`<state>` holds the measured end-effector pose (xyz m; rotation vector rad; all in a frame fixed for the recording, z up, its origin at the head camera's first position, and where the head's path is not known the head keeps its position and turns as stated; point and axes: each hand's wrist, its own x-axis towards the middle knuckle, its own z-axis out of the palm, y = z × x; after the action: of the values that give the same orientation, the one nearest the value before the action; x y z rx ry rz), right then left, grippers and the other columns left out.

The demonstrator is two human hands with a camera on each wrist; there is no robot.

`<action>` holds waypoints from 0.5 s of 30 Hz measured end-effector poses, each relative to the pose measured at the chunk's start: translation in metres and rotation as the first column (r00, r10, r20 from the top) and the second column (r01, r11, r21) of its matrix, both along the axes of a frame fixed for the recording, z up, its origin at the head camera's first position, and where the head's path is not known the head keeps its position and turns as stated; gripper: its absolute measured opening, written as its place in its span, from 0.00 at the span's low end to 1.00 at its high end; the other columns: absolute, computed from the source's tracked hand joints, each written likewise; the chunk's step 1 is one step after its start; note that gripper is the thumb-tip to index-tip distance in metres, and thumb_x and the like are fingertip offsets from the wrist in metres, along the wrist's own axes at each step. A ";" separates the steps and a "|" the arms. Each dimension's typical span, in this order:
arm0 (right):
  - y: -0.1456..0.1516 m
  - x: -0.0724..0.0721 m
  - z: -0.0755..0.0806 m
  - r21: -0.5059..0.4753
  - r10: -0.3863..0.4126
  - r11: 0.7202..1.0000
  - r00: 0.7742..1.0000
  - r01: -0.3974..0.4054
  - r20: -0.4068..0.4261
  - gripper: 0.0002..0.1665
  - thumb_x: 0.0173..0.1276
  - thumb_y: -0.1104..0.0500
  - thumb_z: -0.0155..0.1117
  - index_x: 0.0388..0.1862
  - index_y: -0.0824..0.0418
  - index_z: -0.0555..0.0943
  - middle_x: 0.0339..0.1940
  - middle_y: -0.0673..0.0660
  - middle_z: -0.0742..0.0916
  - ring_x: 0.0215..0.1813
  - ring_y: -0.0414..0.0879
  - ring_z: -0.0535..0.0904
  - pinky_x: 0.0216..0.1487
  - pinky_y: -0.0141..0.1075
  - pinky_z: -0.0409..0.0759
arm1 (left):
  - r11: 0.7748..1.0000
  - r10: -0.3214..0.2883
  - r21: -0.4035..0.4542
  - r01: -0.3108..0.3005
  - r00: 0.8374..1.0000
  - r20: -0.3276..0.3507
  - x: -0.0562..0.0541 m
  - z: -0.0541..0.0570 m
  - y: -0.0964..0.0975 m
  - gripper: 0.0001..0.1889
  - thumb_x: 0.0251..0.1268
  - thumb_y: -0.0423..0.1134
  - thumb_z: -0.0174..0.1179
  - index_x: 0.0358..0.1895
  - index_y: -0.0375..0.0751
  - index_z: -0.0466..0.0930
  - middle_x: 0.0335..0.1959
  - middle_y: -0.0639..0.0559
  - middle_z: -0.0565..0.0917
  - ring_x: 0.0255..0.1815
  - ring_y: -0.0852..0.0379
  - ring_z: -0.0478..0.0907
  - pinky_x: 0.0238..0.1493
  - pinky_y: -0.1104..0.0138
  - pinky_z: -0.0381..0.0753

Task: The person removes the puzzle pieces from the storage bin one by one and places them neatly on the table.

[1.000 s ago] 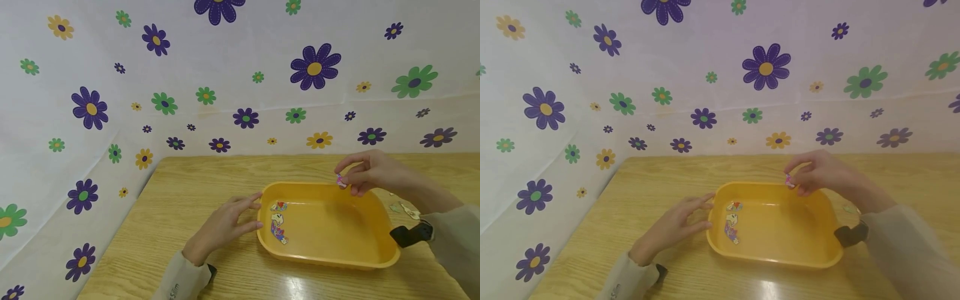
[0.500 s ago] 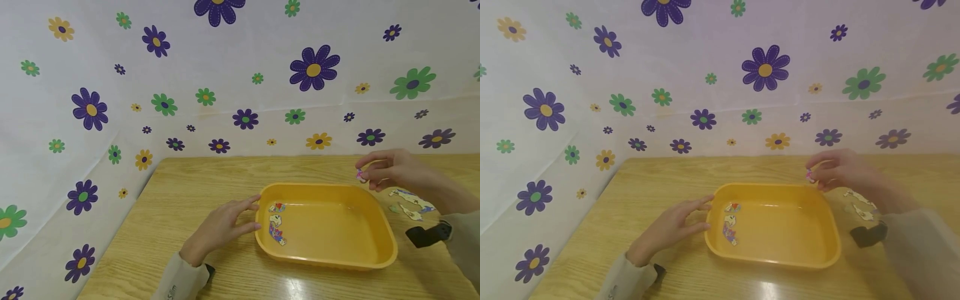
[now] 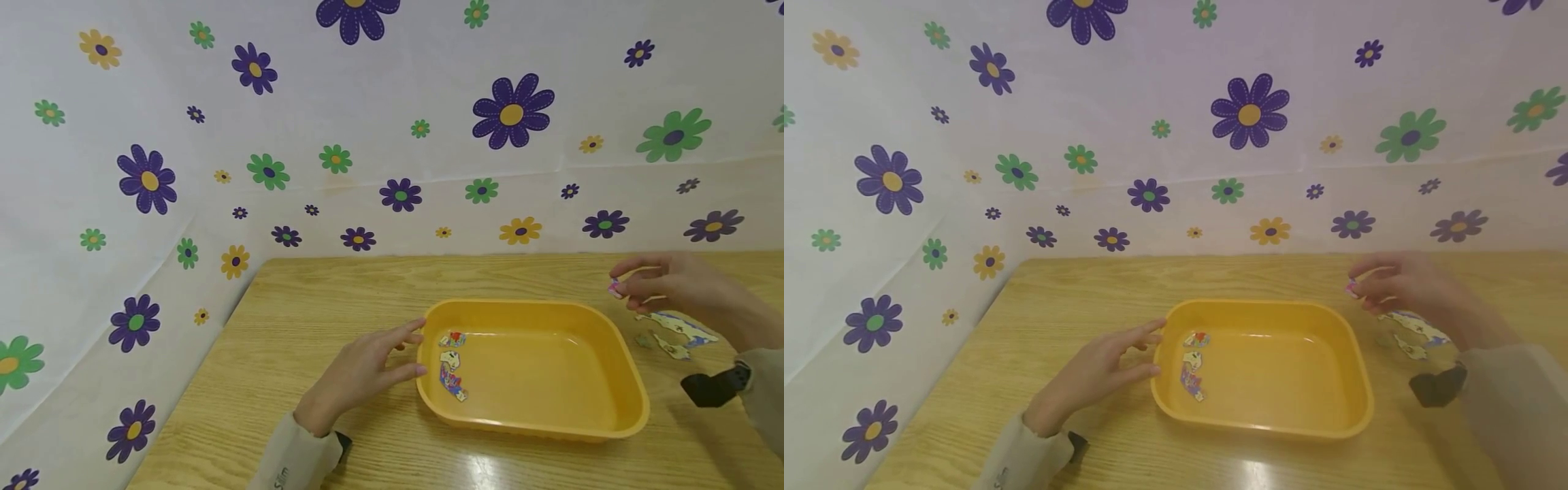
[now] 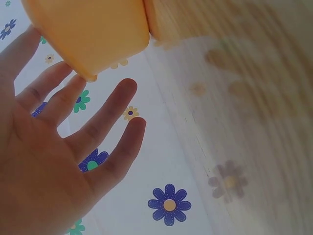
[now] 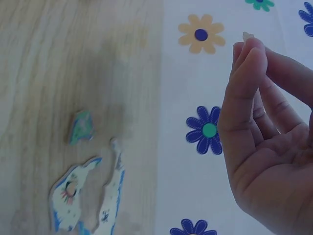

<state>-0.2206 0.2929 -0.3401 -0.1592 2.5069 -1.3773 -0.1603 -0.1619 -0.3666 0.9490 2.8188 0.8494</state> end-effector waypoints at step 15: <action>0.013 -0.009 -0.026 0.096 0.002 0.995 0.998 -0.008 0.060 0.23 0.74 0.67 0.60 0.58 0.85 0.69 0.35 0.57 0.88 0.30 0.50 0.82 0.37 0.41 0.87 | 1.000 -0.006 0.011 0.006 1.000 0.006 0.000 0.000 0.001 0.33 0.73 0.51 0.62 0.76 0.44 0.67 0.59 0.54 0.84 0.52 0.52 0.83 0.51 0.57 0.83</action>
<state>-0.2297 0.3059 -0.3660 -0.1029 2.5148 -1.2377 -0.1604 -0.1613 -0.3670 0.9544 2.8074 0.8669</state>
